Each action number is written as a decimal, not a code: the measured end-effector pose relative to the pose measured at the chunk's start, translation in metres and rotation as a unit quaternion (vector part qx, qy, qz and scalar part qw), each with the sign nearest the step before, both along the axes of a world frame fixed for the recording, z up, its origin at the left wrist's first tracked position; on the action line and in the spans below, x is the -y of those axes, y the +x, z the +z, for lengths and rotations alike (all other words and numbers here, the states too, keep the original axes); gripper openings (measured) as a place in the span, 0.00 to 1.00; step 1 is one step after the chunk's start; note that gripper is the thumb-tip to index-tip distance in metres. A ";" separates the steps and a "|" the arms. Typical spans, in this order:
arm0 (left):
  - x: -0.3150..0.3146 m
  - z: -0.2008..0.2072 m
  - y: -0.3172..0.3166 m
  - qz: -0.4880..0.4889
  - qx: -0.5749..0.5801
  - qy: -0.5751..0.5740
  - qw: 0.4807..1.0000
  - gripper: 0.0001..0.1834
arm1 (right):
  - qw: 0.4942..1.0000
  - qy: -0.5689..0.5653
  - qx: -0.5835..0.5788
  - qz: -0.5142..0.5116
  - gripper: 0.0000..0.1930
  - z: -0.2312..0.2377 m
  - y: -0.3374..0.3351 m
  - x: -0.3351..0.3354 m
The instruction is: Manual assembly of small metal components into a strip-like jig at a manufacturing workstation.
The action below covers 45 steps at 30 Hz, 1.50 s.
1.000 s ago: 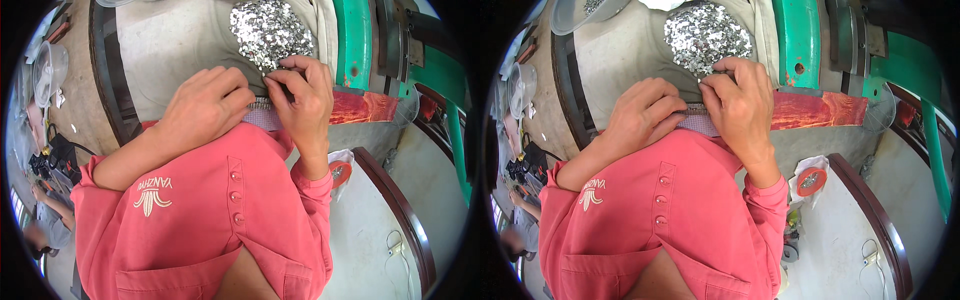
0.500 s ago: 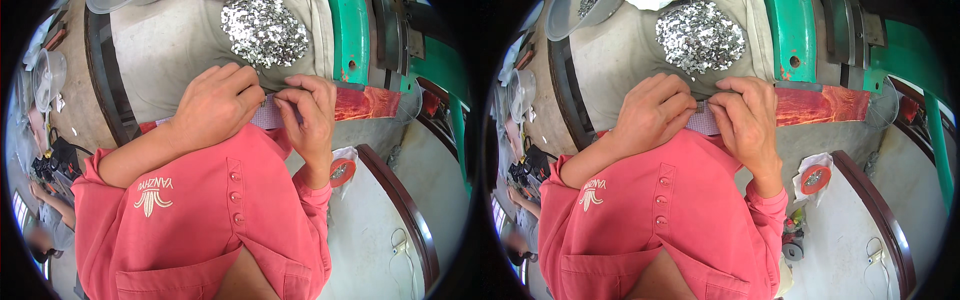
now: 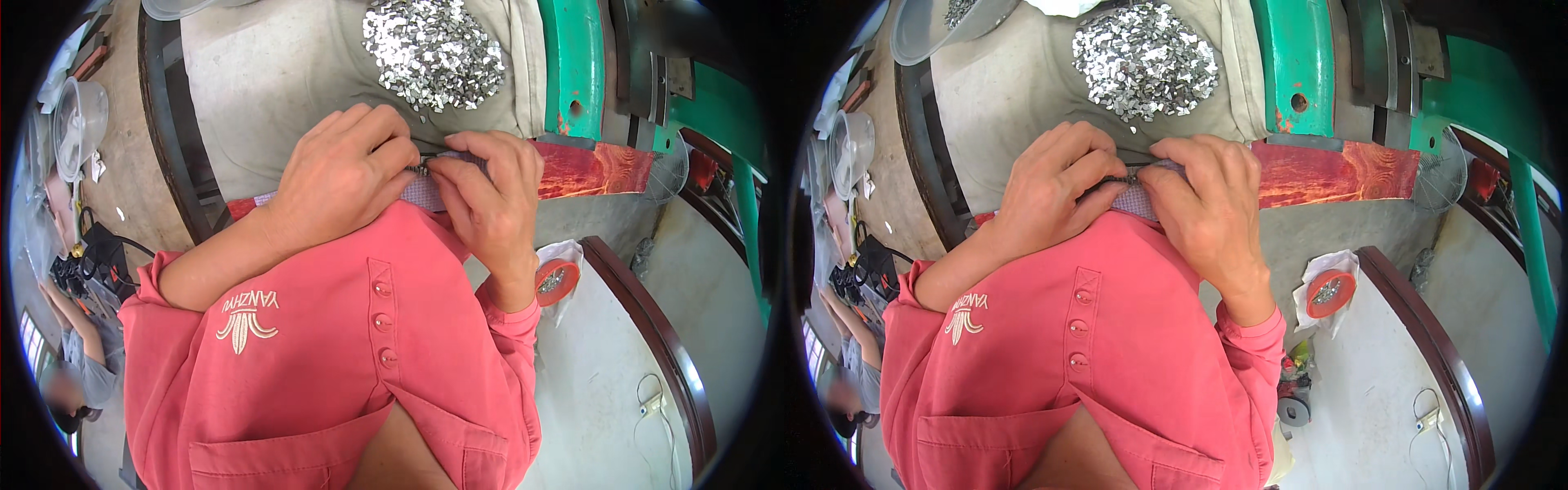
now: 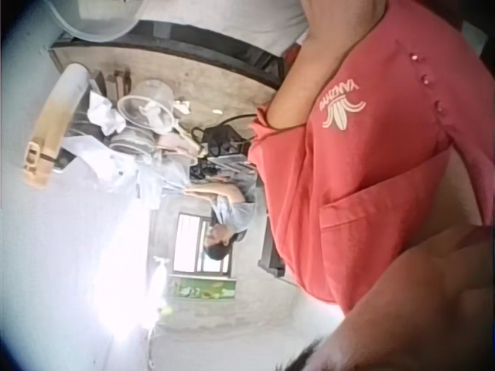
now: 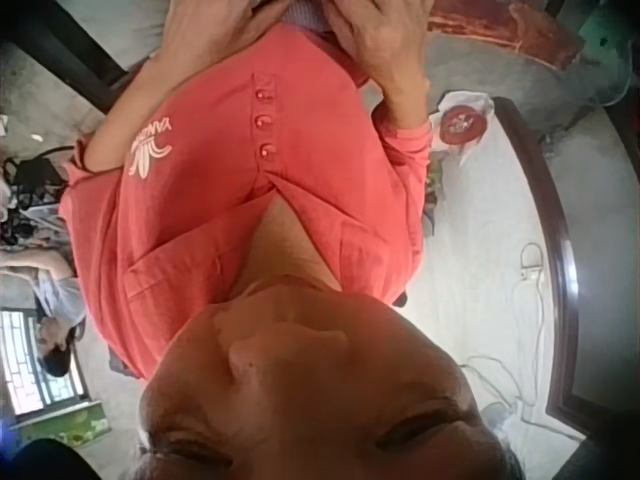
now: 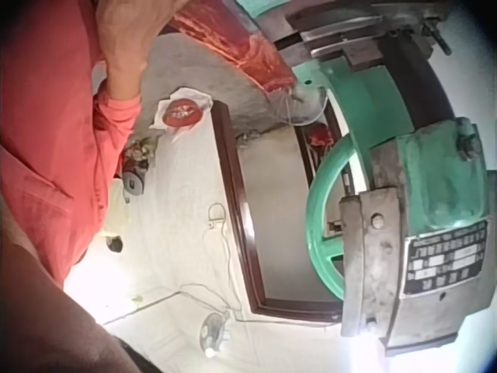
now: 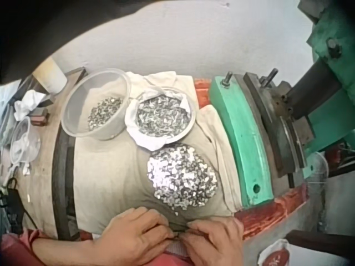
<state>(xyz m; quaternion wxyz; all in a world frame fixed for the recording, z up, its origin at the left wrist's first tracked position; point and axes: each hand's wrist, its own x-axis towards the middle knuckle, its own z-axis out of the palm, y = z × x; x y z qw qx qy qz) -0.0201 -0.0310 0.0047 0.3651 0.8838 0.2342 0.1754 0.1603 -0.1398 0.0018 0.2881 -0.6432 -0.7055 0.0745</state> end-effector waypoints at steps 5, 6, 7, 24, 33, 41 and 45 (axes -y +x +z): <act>0.003 -0.004 0.004 -0.004 0.002 0.019 1.000 0.12 | 1.000 -0.004 -0.012 -0.019 0.11 0.006 0.006 0.002; 0.003 -0.004 0.003 -0.004 0.003 0.019 1.000 0.12 | 1.000 -0.003 -0.016 -0.016 0.11 0.006 0.006 0.002; 0.002 -0.003 0.003 -0.004 0.003 0.012 1.000 0.13 | 1.000 -0.002 -0.020 -0.014 0.11 0.006 0.006 0.003; -0.014 0.012 -0.052 0.042 -0.078 0.041 0.995 0.21 | 0.996 -0.008 0.069 0.048 0.14 0.015 0.003 -0.009; -0.014 0.009 -0.068 0.038 -0.076 0.029 0.996 0.17 | 0.998 -0.044 0.034 0.006 0.18 0.004 0.007 0.001; -0.016 0.007 -0.069 0.040 -0.076 -0.012 0.996 0.20 | 0.999 0.000 0.031 0.019 0.18 -0.001 0.005 0.002; -0.017 0.008 -0.071 0.043 -0.081 -0.028 0.995 0.19 | 0.999 0.016 0.030 0.015 0.18 -0.002 0.003 0.003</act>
